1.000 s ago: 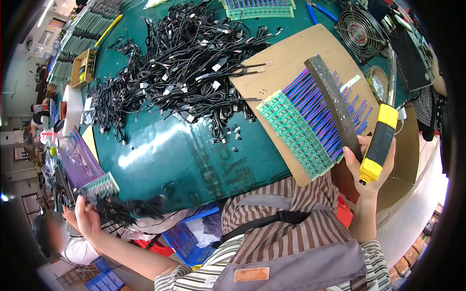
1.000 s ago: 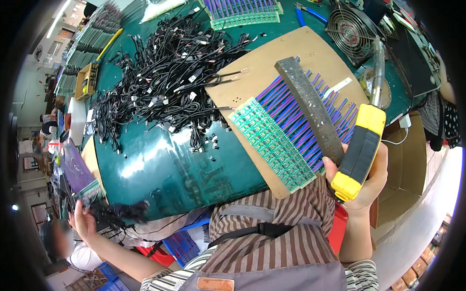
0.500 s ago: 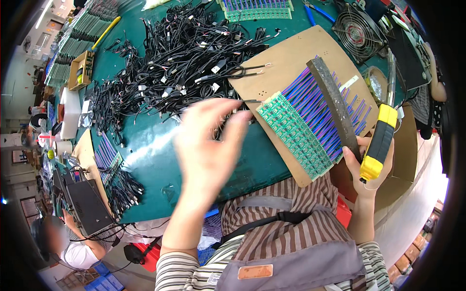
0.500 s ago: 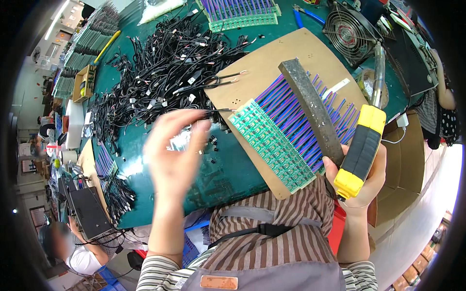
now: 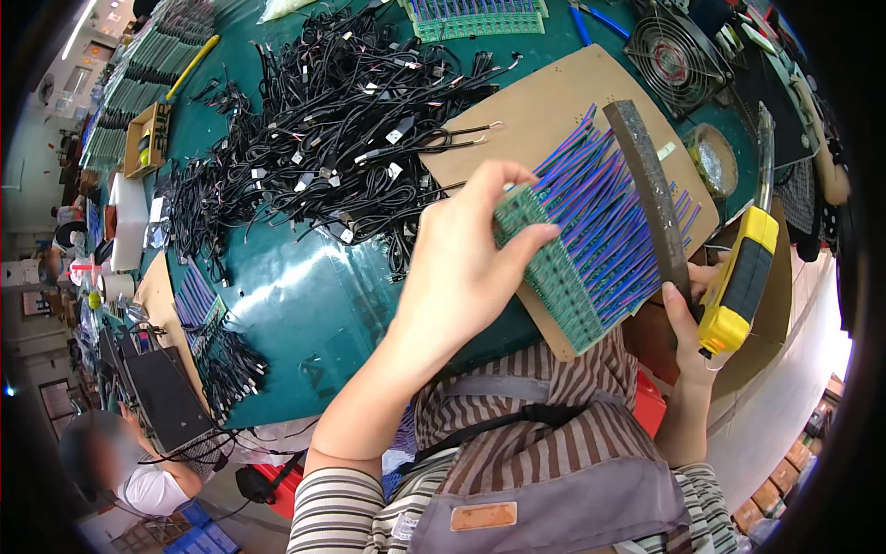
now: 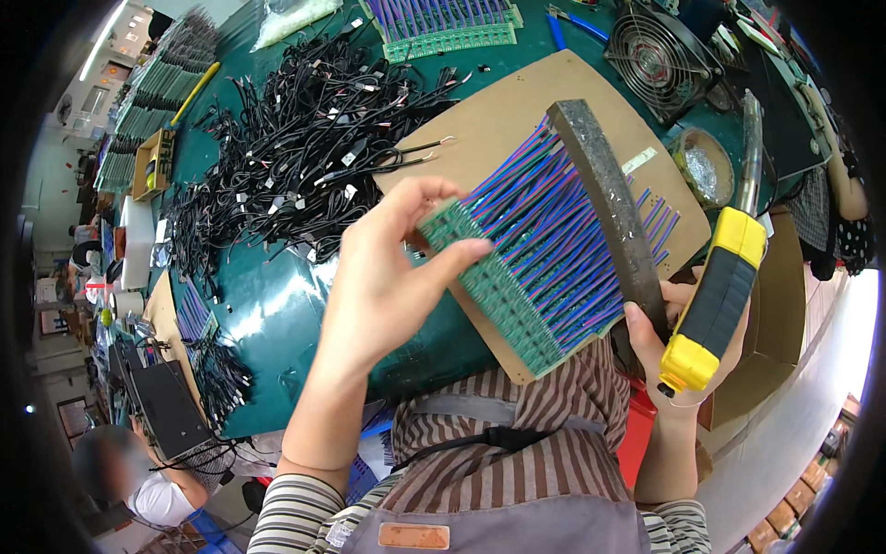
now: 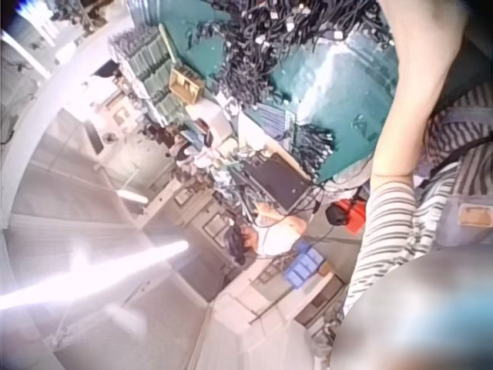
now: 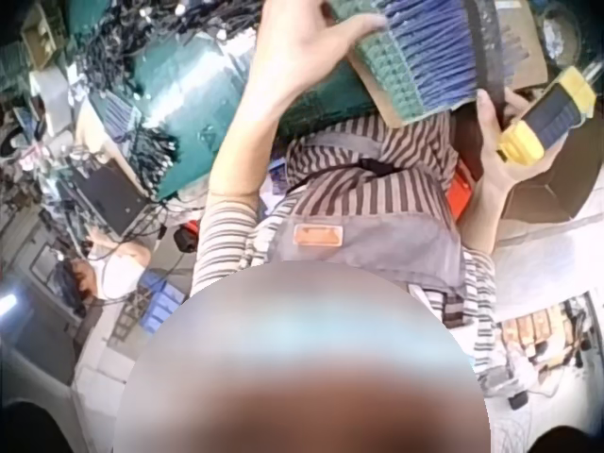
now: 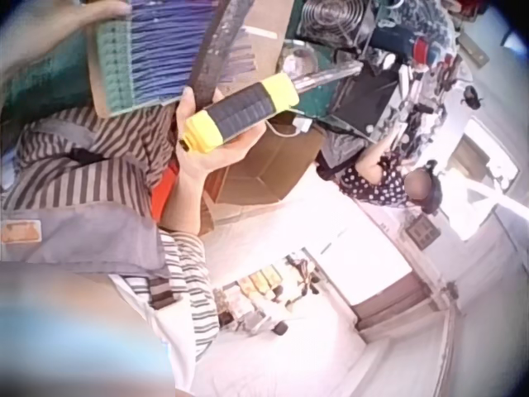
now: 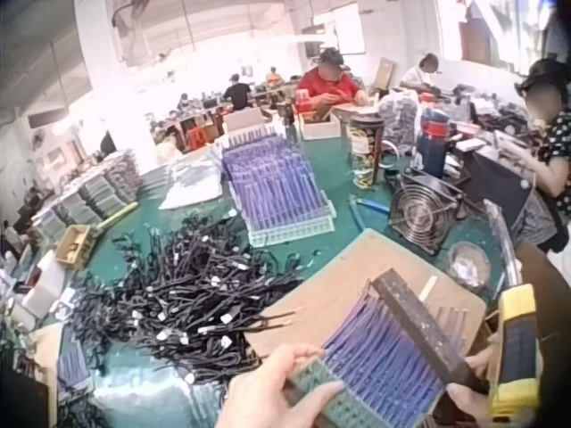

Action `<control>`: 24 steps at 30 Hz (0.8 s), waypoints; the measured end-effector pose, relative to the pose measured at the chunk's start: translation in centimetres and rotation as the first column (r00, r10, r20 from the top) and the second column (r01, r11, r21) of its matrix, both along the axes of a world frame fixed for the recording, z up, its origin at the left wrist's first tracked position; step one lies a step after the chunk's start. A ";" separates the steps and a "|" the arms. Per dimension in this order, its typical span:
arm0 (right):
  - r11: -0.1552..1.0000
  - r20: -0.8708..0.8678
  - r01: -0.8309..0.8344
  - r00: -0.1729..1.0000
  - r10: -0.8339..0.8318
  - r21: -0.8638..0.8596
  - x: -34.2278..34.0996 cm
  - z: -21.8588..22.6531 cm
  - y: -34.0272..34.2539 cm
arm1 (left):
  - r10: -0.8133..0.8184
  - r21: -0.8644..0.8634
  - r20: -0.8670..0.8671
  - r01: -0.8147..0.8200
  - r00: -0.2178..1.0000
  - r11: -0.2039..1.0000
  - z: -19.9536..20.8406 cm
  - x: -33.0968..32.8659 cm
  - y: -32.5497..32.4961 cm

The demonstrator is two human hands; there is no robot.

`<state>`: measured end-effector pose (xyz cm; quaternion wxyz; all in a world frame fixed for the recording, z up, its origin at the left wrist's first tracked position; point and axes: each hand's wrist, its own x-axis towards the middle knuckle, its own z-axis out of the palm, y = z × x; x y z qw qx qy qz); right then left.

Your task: The person solders wire leads to a series of small green circuit boards with a soldering iron and solder wire.

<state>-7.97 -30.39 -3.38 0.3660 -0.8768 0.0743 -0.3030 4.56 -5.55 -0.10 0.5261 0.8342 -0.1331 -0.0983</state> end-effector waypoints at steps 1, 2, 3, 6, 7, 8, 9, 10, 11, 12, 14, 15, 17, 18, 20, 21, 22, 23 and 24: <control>1.000 -0.038 -0.017 0.999 0.017 -0.004 -0.4 0.2 -0.1 | 0.005 -0.042 -0.098 -0.009 0.995 0.999 0.3 -0.4 0.4; 0.999 -0.073 -0.040 0.997 0.039 -0.005 -0.7 0.3 -0.1 | 0.005 -0.040 -0.099 -0.009 0.995 0.999 0.2 -0.6 0.8; 0.999 -0.074 -0.038 0.997 0.037 -0.004 -1.0 0.4 0.0 | 0.044 -0.032 -0.146 -0.049 0.988 0.998 -0.2 -0.8 1.2; 0.997 -0.080 -0.078 0.994 0.078 0.000 -1.2 1.1 0.5 | 0.071 0.030 -0.212 -0.066 0.975 0.997 -1.5 -1.1 1.8; 0.990 -0.071 -0.072 0.995 0.063 -0.124 -0.9 1.6 1.0 | 0.069 0.108 -0.094 -0.059 0.993 0.992 -2.0 -1.4 2.0; 0.967 -0.060 -0.060 0.997 0.046 -0.247 -0.8 2.0 1.7 | 0.054 0.186 0.024 -0.058 0.998 0.981 -2.3 -1.6 2.0; 0.994 -0.064 -0.001 0.998 -0.006 -0.114 -1.2 1.6 2.7 | 0.052 0.173 0.036 -0.058 0.998 0.983 -2.4 -1.7 2.2; 0.982 -0.119 -0.059 0.992 0.038 -0.181 -1.5 1.8 3.1 | 0.051 0.171 0.035 -0.056 0.998 0.984 -2.5 -1.7 2.1; 0.997 -0.106 -0.061 0.993 0.057 -0.042 -1.8 1.4 3.9 | 0.088 0.219 0.041 -0.095 0.995 0.971 -2.7 -1.8 2.0; 0.993 -0.090 -0.065 0.993 0.074 0.098 -1.7 1.1 4.9 | 0.125 0.267 0.048 -0.133 0.991 0.954 -2.8 -1.8 1.9; 0.987 -0.082 -0.141 0.986 0.147 0.076 -1.5 0.4 5.4 | 0.160 0.202 0.039 -0.165 0.986 0.965 -3.1 -2.0 1.8; 0.978 -0.069 -0.204 0.976 0.207 0.042 -1.2 -0.2 5.6 | 0.193 0.137 0.024 -0.195 0.981 0.971 -3.2 -2.1 1.7; 0.962 -0.062 -0.271 0.960 0.271 0.010 -0.4 -0.4 6.1 | 0.197 0.109 0.018 -0.198 0.980 0.974 -3.9 -2.0 1.9; 0.948 -0.102 -0.312 0.947 0.304 -0.065 0.0 0.4 6.2 | 0.199 0.082 0.016 -0.200 0.980 0.976 -4.1 -2.0 2.0; 0.924 -0.103 -0.330 0.943 0.316 -0.195 0.5 -0.3 6.5 | 0.221 0.062 0.011 -0.221 0.975 0.973 -3.9 -2.0 2.1; 0.919 -0.098 -0.345 0.938 0.332 -0.190 0.5 -0.3 6.6 | 0.208 0.068 0.012 -0.208 0.978 0.976 -3.9 -2.1 2.3; 0.920 -0.101 -0.329 0.944 0.314 -0.214 0.3 -0.2 6.6 | 0.197 0.076 0.015 -0.198 0.980 0.977 -3.8 -2.2 2.4; 0.915 -0.094 -0.335 0.942 0.322 -0.226 0.3 -0.5 6.8 | 0.219 0.043 0.028 -0.220 0.975 0.974 -4.3 -2.4 2.6; 0.945 -0.222 -0.299 0.938 0.266 -0.130 -0.5 -0.7 6.8 | 0.220 0.015 0.058 -0.221 0.974 0.975 -4.0 -2.4 2.6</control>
